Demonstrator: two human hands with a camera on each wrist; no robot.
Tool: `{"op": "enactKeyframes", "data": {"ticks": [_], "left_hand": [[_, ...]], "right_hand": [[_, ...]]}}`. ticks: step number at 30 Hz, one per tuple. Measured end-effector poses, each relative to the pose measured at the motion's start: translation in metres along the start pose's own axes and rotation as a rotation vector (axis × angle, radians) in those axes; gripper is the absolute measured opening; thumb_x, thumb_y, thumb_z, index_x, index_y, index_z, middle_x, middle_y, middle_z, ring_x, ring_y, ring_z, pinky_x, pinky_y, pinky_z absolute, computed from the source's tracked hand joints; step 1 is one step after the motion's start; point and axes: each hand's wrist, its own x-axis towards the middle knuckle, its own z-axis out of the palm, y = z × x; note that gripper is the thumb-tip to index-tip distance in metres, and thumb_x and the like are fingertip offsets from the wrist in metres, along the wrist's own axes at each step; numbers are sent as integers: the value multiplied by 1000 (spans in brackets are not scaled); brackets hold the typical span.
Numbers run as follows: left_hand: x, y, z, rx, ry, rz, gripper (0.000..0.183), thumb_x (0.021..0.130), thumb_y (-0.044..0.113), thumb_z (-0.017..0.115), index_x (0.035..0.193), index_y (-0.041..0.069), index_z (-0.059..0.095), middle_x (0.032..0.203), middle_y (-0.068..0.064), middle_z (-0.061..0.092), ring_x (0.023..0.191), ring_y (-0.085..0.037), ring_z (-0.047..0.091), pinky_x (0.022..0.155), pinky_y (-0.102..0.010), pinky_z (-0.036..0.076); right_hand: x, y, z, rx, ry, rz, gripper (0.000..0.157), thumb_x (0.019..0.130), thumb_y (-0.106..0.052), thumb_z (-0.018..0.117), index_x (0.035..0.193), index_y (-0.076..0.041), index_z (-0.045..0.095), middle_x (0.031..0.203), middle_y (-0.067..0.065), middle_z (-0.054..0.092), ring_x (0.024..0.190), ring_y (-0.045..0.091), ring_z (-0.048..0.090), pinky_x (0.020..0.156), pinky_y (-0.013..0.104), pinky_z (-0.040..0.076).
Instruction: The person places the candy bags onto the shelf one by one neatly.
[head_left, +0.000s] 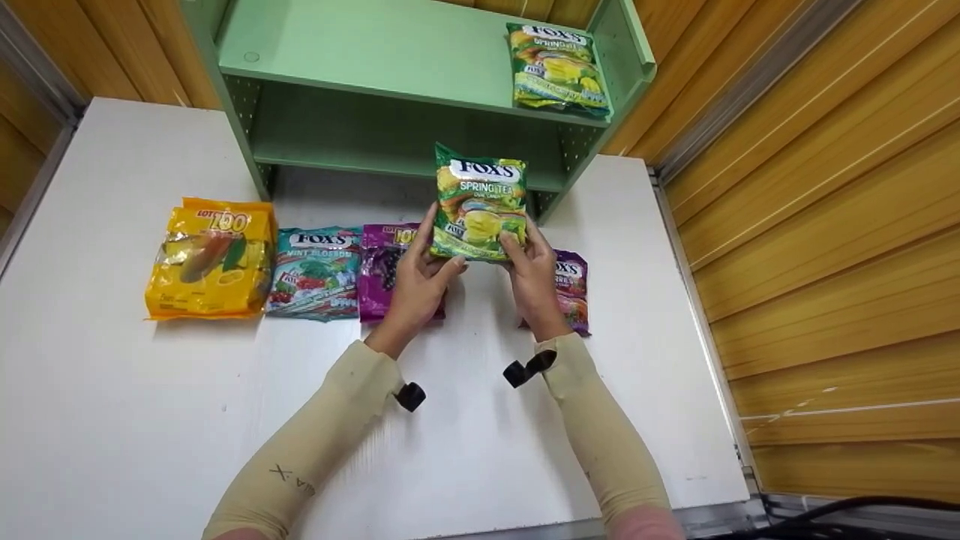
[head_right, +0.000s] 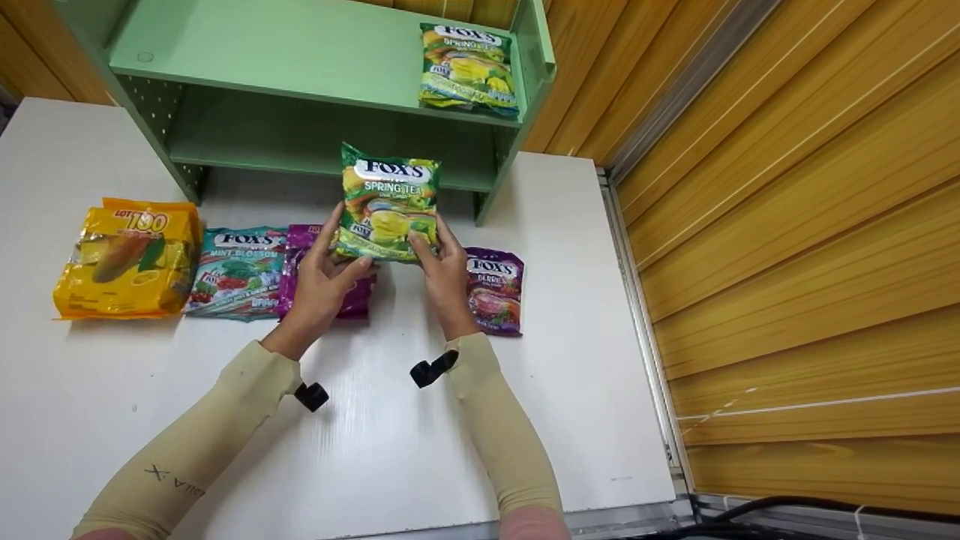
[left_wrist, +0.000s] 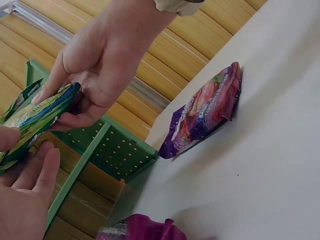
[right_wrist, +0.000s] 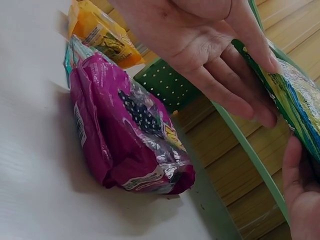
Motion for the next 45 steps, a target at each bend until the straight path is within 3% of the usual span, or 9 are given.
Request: {"op": "enactKeyframes", "data": {"ticks": [10,26,32,39,45], "left_hand": [[2,11,-4,-94,22,11,80,92,3,62,152,38,24,145,-8,45,119,-26,60,92,-35,55],[10,33,-11,-106,39,56,81,92,3,62,154,35,20,145,-7,45,123,-24,58,94,-36,54],[15,41,-12,-122,41,72,81,93,0,60,155,31,18,144,-8,46,121,-24,59,97,-44,52],[23,46,-13,-95,67,93,81,92,-1,61,155,29,20,141,-10,48,115,-25,62,89,-35,57],[30,51,-13,-90,62,116,79,93,-1,59,155,29,20,141,-9,49,112,-24,63,88,-34,57]], "right_hand": [[6,-7,11,-35,-27,-47,61,96,-14,59,151,-13,33,143,10,48,121,19,58,98,30,52],[19,-26,29,-135,-79,-84,60,96,-18,60,151,-16,35,140,9,49,119,19,58,98,32,52],[24,-33,36,-161,-81,-89,61,96,-18,60,151,-16,34,141,8,49,118,18,58,97,32,53],[30,-40,42,-163,-87,-114,60,96,-16,61,151,-14,35,142,8,48,118,16,57,98,31,52],[36,-47,47,-173,-66,-96,60,96,-16,61,150,-15,36,148,4,44,125,16,53,102,31,49]]}}
